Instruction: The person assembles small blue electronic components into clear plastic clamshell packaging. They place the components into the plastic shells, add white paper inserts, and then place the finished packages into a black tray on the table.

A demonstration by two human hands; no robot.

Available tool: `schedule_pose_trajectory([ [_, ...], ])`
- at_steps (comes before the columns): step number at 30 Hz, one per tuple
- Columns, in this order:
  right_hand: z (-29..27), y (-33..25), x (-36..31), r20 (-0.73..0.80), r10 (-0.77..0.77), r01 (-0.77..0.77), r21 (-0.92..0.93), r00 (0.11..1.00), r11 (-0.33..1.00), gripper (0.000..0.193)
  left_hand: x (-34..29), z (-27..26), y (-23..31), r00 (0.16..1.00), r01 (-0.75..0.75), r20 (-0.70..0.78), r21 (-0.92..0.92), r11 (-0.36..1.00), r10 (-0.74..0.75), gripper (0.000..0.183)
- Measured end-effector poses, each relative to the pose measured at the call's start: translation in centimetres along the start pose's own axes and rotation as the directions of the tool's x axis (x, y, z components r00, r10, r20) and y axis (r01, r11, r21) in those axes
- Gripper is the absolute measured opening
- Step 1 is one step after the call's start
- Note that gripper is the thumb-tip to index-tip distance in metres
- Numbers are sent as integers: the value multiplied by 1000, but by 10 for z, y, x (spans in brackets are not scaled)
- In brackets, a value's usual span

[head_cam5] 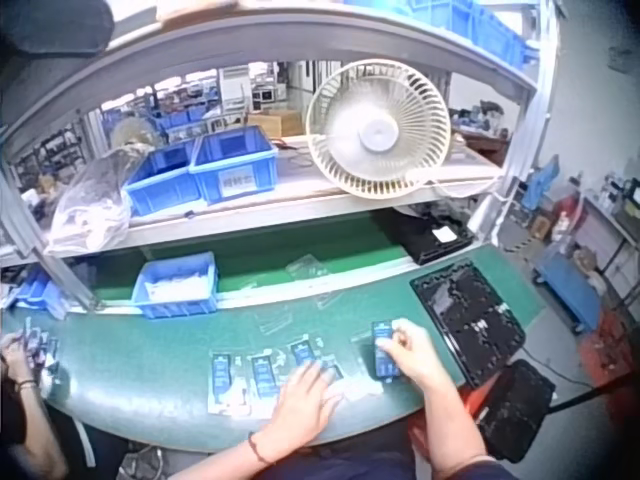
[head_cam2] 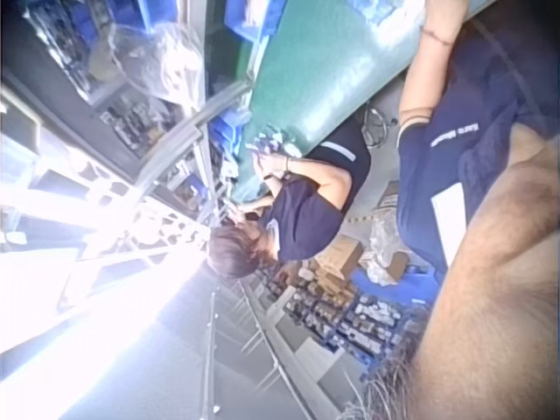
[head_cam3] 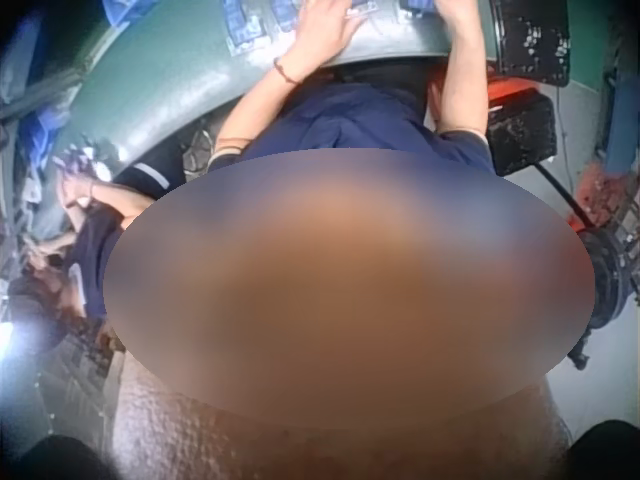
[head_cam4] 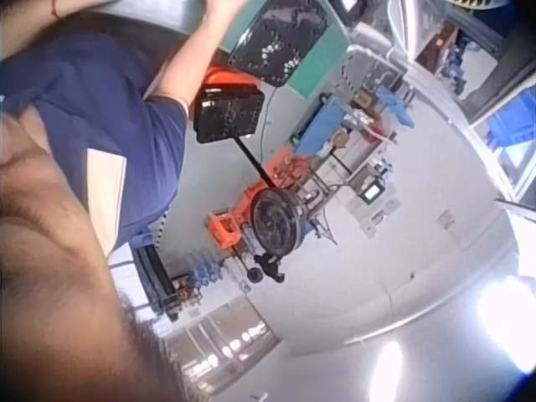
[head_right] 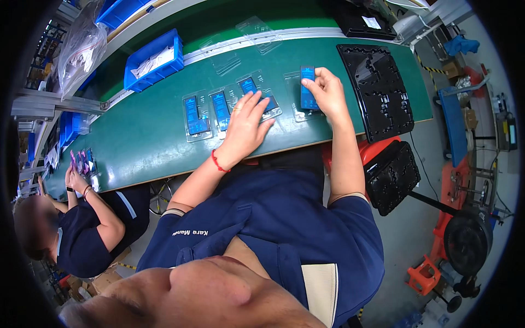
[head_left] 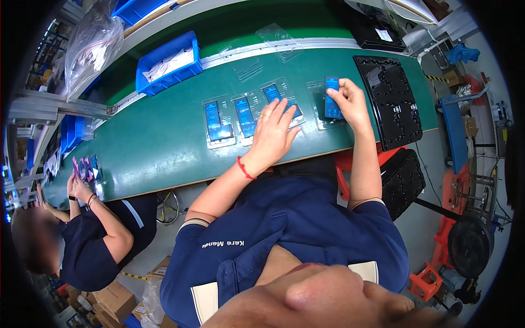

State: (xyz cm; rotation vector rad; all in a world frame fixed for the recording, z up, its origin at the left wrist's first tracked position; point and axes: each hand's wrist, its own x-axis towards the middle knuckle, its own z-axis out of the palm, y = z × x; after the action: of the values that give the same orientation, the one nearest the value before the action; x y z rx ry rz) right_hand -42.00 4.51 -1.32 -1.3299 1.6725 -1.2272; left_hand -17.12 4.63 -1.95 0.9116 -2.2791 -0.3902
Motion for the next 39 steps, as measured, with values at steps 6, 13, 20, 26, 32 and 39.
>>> schedule_pose_trajectory([
  [6,34,7,-14,-30,-297,239,-517,954,822,45,-10,15,-4,980,41,181,214,976,-81,57],
  [13,66,-6,-29,50,-415,326,-706,908,628,42,-8,-29,-24,996,85,20,-71,994,-83,54],
  [20,87,-17,-21,105,-439,382,-695,892,610,41,67,-159,-202,905,391,-285,261,883,-316,31],
  [26,88,-18,-18,115,-433,400,-638,894,658,41,103,-160,-315,833,348,260,440,828,-489,80],
  [32,85,-18,-19,95,-408,371,-635,908,678,41,121,-145,-306,837,377,200,463,802,-509,47],
  [39,85,-16,-20,87,-409,371,-617,908,694,40,102,-167,-287,866,498,-176,216,840,-468,28],
])
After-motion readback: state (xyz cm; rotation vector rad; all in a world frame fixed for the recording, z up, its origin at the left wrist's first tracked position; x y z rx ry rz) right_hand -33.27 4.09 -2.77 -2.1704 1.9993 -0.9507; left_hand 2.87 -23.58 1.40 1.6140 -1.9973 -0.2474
